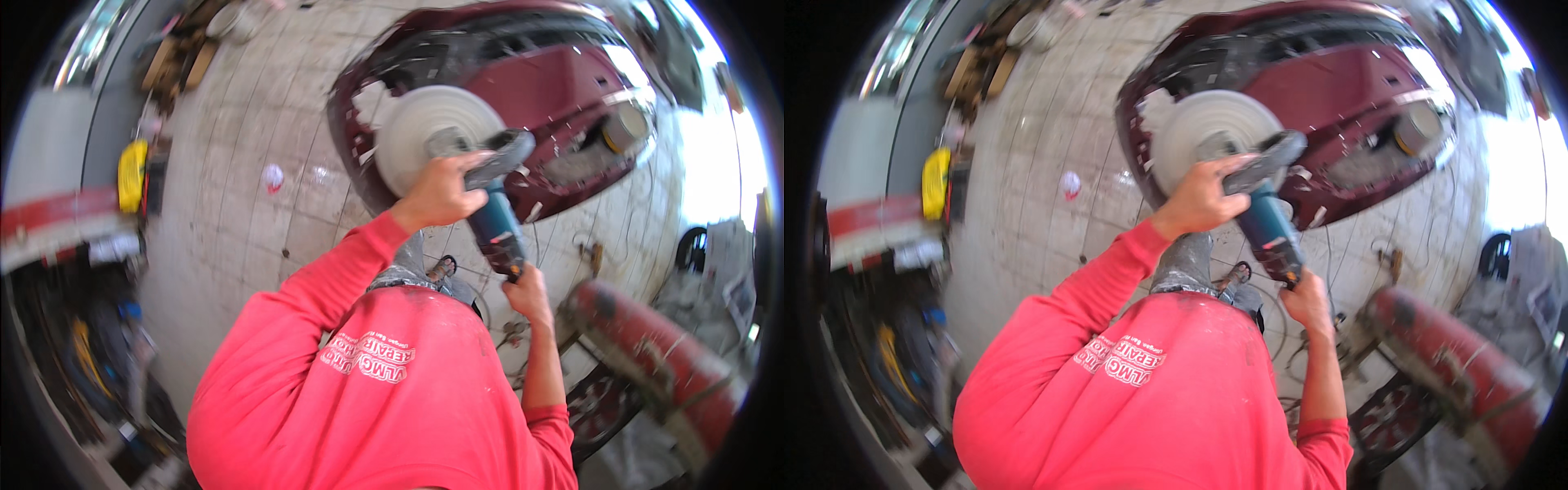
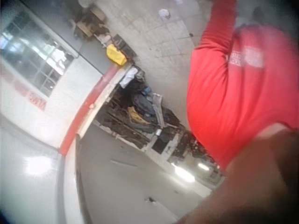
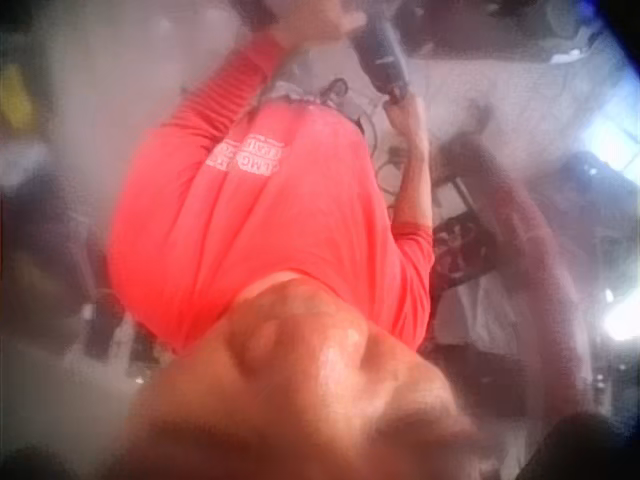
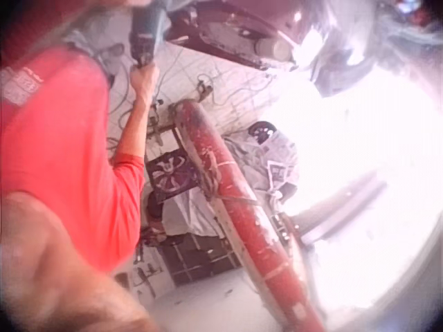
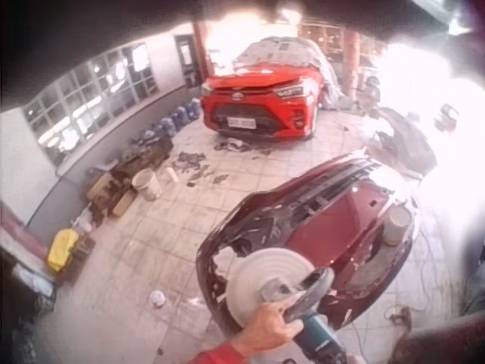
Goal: The person uses a rotary polisher to smooth the surface of a maroon car bumper. They briefly stop to pick up a small container, apply a substance to the bumper by hand, then resume polishing the bumper with the machine.
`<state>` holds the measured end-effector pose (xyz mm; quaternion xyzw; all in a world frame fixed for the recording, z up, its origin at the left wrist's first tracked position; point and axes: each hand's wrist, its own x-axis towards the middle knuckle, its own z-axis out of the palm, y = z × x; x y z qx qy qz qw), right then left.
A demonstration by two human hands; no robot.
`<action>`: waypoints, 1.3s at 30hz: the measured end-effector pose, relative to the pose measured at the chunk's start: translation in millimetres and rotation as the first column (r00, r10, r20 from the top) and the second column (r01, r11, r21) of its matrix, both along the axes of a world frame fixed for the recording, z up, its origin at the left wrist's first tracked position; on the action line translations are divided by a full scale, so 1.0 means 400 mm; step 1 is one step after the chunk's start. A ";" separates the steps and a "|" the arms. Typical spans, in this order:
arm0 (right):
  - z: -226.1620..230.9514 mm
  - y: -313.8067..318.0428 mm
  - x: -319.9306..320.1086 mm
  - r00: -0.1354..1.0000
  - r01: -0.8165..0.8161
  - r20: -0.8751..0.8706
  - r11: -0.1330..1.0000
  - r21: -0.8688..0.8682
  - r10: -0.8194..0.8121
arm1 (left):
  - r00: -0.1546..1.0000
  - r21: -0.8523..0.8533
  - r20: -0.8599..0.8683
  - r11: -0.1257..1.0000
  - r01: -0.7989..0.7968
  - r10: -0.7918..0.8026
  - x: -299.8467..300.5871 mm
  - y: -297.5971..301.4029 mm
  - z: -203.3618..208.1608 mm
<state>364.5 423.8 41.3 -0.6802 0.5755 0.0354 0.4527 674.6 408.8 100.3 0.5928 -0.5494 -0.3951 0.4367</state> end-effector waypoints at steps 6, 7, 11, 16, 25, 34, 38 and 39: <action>0.271 -0.129 -0.022 0.932 -0.290 -0.240 0.956 -0.042 0.272 | 0.894 -0.073 -0.358 0.947 -0.313 0.268 -0.064 0.053 -0.068; 0.292 -0.138 -0.021 0.902 -0.335 -0.302 0.942 -0.034 0.310 | 0.867 -0.061 -0.400 0.935 -0.348 0.297 -0.069 0.079 -0.074; 0.317 -0.115 0.048 0.830 -0.442 -0.371 0.897 0.020 0.417 | 0.771 -0.093 -0.491 0.856 -0.509 0.405 -0.065 0.190 -0.126; 0.257 -0.102 0.152 0.679 -0.624 -0.403 0.772 0.123 0.614 | 0.715 0.024 -0.473 0.819 -0.574 0.515 0.022 0.338 -0.189; 0.140 -0.018 0.345 0.472 -0.832 -0.314 0.534 0.149 0.824 | 0.358 0.423 -0.655 0.715 -0.556 0.666 0.154 0.531 -0.368; 0.268 -0.087 0.237 0.508 -0.817 -0.358 0.570 0.089 0.784 | 0.510 0.171 -0.596 0.719 -0.674 0.620 0.041 0.427 -0.252; 0.349 -0.125 0.147 0.555 -0.800 -0.385 0.599 -0.007 0.737 | 0.391 0.086 -0.784 0.709 -0.700 0.482 -0.037 0.330 -0.202; 0.354 -0.128 0.136 0.562 -0.787 -0.405 0.616 0.006 0.721 | 0.363 0.054 -0.813 0.680 -0.731 0.455 -0.048 0.317 -0.207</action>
